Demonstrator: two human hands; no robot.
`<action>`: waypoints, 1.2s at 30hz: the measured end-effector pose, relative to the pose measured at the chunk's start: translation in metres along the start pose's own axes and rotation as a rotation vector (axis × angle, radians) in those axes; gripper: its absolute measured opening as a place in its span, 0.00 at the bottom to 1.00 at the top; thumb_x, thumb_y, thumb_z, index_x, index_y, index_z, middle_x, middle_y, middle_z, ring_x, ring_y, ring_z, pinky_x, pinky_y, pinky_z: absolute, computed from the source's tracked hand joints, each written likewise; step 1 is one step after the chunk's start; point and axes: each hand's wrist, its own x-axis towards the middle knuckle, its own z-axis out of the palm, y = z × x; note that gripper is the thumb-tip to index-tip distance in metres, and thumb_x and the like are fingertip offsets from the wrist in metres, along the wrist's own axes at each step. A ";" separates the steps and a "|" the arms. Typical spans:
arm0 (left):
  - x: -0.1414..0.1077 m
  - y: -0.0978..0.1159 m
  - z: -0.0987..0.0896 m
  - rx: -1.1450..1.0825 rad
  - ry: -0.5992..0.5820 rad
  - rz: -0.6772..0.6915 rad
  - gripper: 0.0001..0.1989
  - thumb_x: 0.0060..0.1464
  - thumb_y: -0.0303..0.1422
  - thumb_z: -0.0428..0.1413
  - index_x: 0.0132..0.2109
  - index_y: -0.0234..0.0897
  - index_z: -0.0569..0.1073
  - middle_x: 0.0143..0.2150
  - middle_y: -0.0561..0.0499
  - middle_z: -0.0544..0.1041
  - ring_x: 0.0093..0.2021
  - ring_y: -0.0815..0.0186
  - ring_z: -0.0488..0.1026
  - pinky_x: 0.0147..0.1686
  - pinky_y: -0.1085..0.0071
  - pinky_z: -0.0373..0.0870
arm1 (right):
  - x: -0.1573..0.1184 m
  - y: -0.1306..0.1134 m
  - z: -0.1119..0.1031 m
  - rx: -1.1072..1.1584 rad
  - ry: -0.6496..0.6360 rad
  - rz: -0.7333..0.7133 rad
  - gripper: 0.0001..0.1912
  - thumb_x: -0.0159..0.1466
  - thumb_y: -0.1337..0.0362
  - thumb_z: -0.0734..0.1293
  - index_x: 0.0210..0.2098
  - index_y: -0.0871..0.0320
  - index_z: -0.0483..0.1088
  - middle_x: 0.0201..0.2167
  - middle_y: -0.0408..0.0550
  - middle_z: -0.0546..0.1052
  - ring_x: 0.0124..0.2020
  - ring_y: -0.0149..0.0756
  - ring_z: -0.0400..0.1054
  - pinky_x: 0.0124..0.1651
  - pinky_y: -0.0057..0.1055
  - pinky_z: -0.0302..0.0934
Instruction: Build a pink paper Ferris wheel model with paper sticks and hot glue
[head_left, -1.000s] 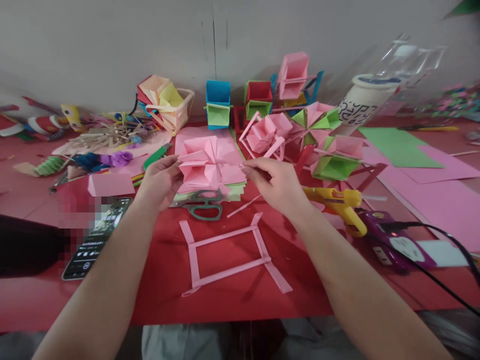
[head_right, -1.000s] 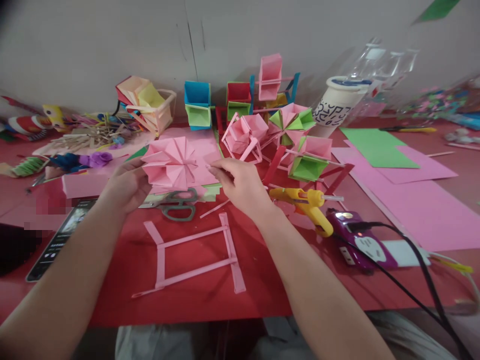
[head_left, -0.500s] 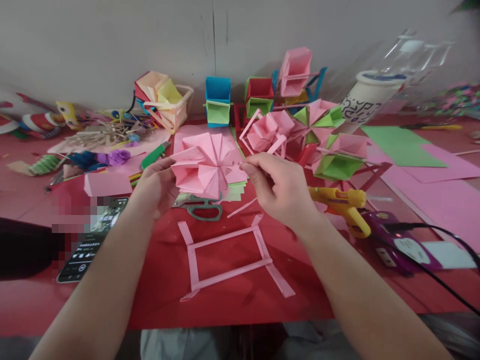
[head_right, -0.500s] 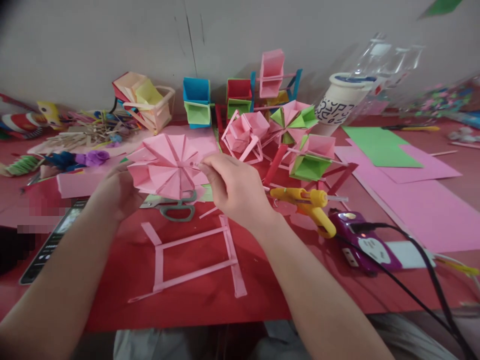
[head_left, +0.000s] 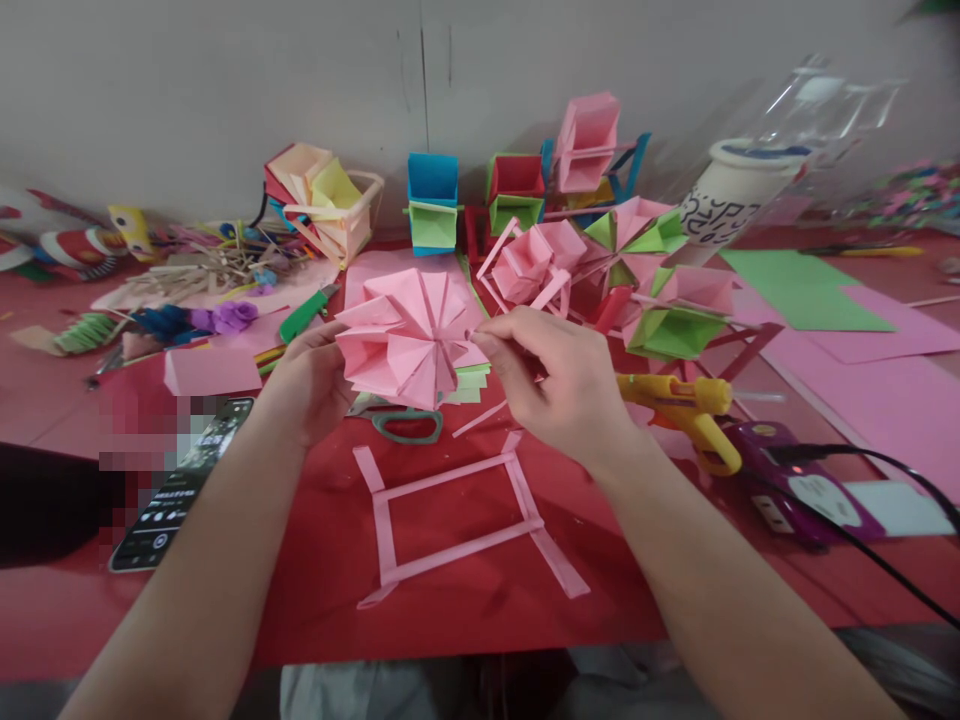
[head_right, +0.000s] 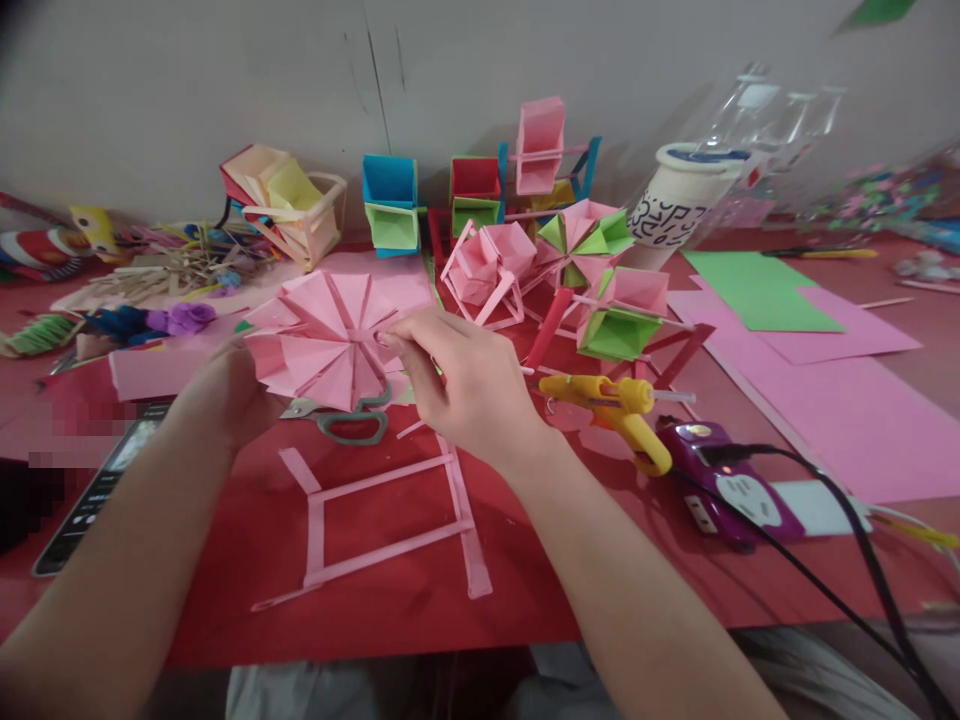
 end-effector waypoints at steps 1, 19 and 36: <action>0.000 0.000 -0.001 0.002 -0.005 0.004 0.13 0.44 0.29 0.62 0.40 0.34 0.79 0.43 0.40 0.82 0.52 0.48 0.79 0.51 0.56 0.78 | 0.000 0.000 0.000 0.004 -0.002 0.001 0.08 0.70 0.68 0.63 0.37 0.55 0.73 0.34 0.46 0.80 0.33 0.35 0.73 0.37 0.30 0.64; 0.001 0.003 -0.002 -0.014 0.097 -0.003 0.10 0.39 0.27 0.60 0.34 0.36 0.77 0.30 0.45 0.80 0.43 0.51 0.82 0.45 0.56 0.81 | 0.005 -0.003 -0.004 0.174 -0.049 0.019 0.07 0.69 0.69 0.66 0.38 0.56 0.77 0.34 0.46 0.82 0.35 0.34 0.75 0.40 0.31 0.68; 0.000 0.002 -0.003 -0.069 0.046 -0.031 0.20 0.37 0.21 0.60 0.41 0.34 0.81 0.38 0.44 0.84 0.43 0.52 0.83 0.43 0.61 0.82 | 0.005 -0.003 -0.005 0.110 -0.015 0.003 0.08 0.69 0.68 0.66 0.34 0.56 0.75 0.32 0.44 0.81 0.32 0.32 0.73 0.36 0.29 0.66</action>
